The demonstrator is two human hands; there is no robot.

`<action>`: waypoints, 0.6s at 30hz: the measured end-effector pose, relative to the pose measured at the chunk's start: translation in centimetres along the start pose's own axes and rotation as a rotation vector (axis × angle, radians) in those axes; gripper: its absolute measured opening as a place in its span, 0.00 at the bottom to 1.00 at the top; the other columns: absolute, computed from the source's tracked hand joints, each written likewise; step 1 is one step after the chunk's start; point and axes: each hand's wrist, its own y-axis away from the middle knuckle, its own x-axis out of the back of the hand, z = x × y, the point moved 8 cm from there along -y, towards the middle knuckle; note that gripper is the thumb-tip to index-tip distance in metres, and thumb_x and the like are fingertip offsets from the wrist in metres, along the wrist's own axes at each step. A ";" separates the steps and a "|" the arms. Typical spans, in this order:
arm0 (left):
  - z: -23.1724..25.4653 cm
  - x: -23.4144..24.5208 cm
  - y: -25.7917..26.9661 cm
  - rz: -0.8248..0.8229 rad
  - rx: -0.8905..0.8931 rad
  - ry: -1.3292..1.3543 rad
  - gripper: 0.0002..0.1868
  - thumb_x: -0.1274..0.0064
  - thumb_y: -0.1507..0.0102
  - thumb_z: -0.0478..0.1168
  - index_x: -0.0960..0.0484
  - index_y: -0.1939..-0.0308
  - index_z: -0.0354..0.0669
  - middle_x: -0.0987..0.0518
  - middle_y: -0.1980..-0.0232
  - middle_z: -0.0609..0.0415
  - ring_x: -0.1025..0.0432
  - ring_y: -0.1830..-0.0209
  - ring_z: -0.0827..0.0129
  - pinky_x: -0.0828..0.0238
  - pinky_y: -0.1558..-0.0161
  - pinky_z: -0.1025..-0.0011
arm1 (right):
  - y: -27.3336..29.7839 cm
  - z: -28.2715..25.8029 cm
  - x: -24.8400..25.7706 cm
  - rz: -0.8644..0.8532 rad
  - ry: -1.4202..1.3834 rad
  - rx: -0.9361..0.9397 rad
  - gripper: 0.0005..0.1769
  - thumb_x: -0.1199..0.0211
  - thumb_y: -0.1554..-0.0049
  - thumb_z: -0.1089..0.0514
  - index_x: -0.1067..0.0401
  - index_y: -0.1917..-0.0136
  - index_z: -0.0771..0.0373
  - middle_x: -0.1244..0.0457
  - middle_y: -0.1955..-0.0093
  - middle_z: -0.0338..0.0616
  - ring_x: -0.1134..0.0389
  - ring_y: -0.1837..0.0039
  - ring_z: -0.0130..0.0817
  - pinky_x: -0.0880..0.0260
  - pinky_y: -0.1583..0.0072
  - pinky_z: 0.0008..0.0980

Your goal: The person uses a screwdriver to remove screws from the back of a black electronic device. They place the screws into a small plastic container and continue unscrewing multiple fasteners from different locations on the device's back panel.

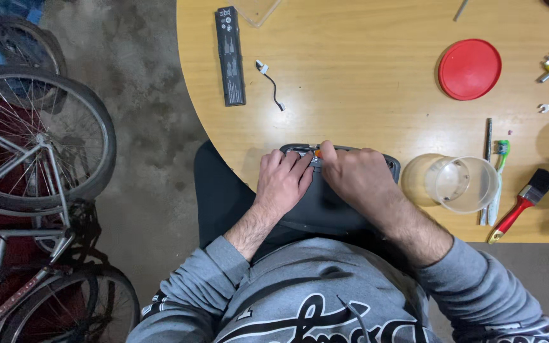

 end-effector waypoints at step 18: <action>-0.2 0.0 -0.1 -0.012 -0.003 0.023 0.15 0.39 0.22 0.53 0.07 0.37 0.56 0.21 0.54 0.56 0.26 0.52 0.56 0.26 0.43 0.55 | -1.7 -0.3 1.1 -0.105 0.194 -0.118 0.26 0.46 0.18 0.39 0.25 0.56 0.48 0.35 0.78 0.29 0.29 0.75 0.32 0.25 0.64 0.35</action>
